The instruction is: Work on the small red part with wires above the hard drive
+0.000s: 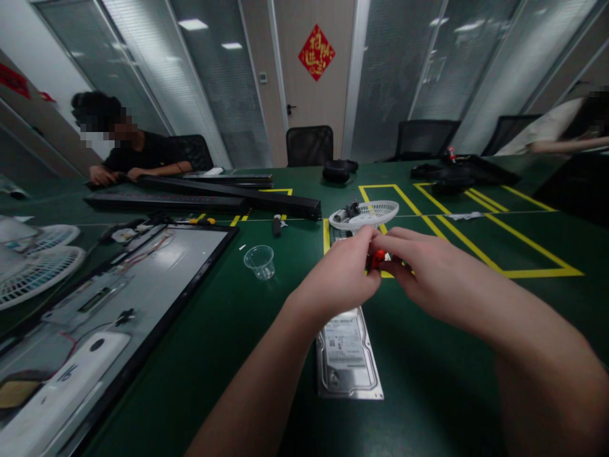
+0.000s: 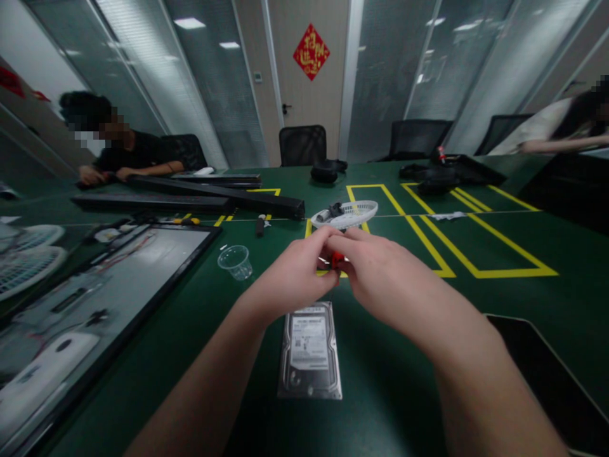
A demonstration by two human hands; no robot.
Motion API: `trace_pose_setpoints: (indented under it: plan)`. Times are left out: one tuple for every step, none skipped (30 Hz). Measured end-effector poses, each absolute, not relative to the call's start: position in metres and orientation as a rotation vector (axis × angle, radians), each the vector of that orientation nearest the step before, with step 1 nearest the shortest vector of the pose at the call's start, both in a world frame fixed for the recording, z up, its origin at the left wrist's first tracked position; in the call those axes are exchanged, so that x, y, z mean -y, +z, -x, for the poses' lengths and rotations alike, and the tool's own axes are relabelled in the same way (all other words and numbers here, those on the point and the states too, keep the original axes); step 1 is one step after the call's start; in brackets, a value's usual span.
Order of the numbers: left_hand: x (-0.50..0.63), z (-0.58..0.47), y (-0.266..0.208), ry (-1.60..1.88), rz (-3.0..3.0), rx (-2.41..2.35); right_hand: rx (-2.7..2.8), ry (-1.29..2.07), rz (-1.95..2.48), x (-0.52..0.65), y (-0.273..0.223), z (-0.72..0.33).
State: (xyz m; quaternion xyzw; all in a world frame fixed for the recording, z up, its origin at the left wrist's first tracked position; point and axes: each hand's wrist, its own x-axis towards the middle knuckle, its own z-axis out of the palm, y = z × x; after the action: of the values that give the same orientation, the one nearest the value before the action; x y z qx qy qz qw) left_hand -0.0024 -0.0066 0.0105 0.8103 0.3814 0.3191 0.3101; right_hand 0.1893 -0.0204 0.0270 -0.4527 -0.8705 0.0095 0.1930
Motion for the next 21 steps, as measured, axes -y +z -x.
trace_pose_setpoints:
  plan:
    - [0.0066,0.002,0.0104,0.846,-2.147,-1.003,2.442,0.017,1.295,0.0198,0.0269,-0.189]
    - [0.0063,0.0015,0.0104,0.845,-2.161,-1.002,2.438,0.013,1.339,0.0192,0.0269,-0.1885]
    - [0.0059,0.0011,0.0104,0.84,-2.178,-1.004,2.432,0.016,1.393,0.0188,0.027,-0.1878]
    - [0.0054,0.0009,0.0103,0.833,-2.192,-1.009,2.424,0.025,1.447,0.0186,0.0272,-0.1871]
    - [0.0049,0.0008,0.0102,0.826,-2.202,-1.013,2.416,0.032,1.494,0.0187,0.0276,-0.1865]
    - [0.0045,0.0009,0.0101,0.819,-2.205,-1.017,2.408,0.035,1.526,0.0191,0.0281,-0.1862]
    - [0.0043,0.0013,0.01,0.814,-2.203,-1.018,2.403,0.035,1.533,0.0196,0.0286,-0.1862]
    - [0.0042,0.0018,0.0098,0.811,-2.196,-1.016,2.406,0.037,1.509,0.0201,0.0291,-0.1866]
    - [0.0044,0.0023,0.0097,0.814,-2.188,-1.015,2.417,0.047,1.459,0.0205,0.0295,-0.1873]
    - [0.0046,0.0027,0.0096,0.82,-2.179,-1.015,2.429,0.061,1.395,0.0207,0.0296,-0.1882]
    - [0.0049,0.003,0.0097,0.824,-2.168,-1.016,2.439,0.073,1.333,0.0206,0.0296,-0.1891]
    - [0.0052,0.0031,0.0097,0.826,-2.157,-1.018,2.445,0.077,1.288,0.0202,0.0292,-0.1898]
    - [0.0055,0.0029,0.0099,0.825,-2.149,-1.021,2.447,0.072,1.269,0.0196,0.0287,-0.1903]
    - [0.0055,0.0026,0.0101,0.824,-2.147,-1.023,2.446,0.06,1.278,0.0188,0.028,-0.1904]
    - [0.0055,0.0021,0.0103,0.821,-2.154,-1.023,2.443,0.048,1.307,0.0181,0.0273,-0.1901]
    - [0.0053,0.0016,0.0105,0.818,-2.168,-1.025,2.438,0.04,1.346,0.0176,0.0266,-0.1896]
    - [0.0051,0.0012,0.0107,0.815,-2.182,-1.028,2.432,0.038,1.386,0.0173,0.026,-0.189]
    - [0.0049,0.0009,0.0109,0.811,-2.193,-1.031,2.422,0.037,1.425,0.0173,0.0256,-0.1884]
    - [0.0047,0.0009,0.011,0.804,-2.198,-1.033,2.412,0.031,1.455,0.0177,0.0254,-0.188]
    - [0.0046,0.001,0.011,0.798,-2.197,-1.036,2.402,0.021,1.468,0.0184,0.0254,-0.1878]
    - [0.0046,0.0012,0.011,0.795,-2.191,-1.037,2.397,0.015,1.46,0.0192,0.0256,-0.1879]
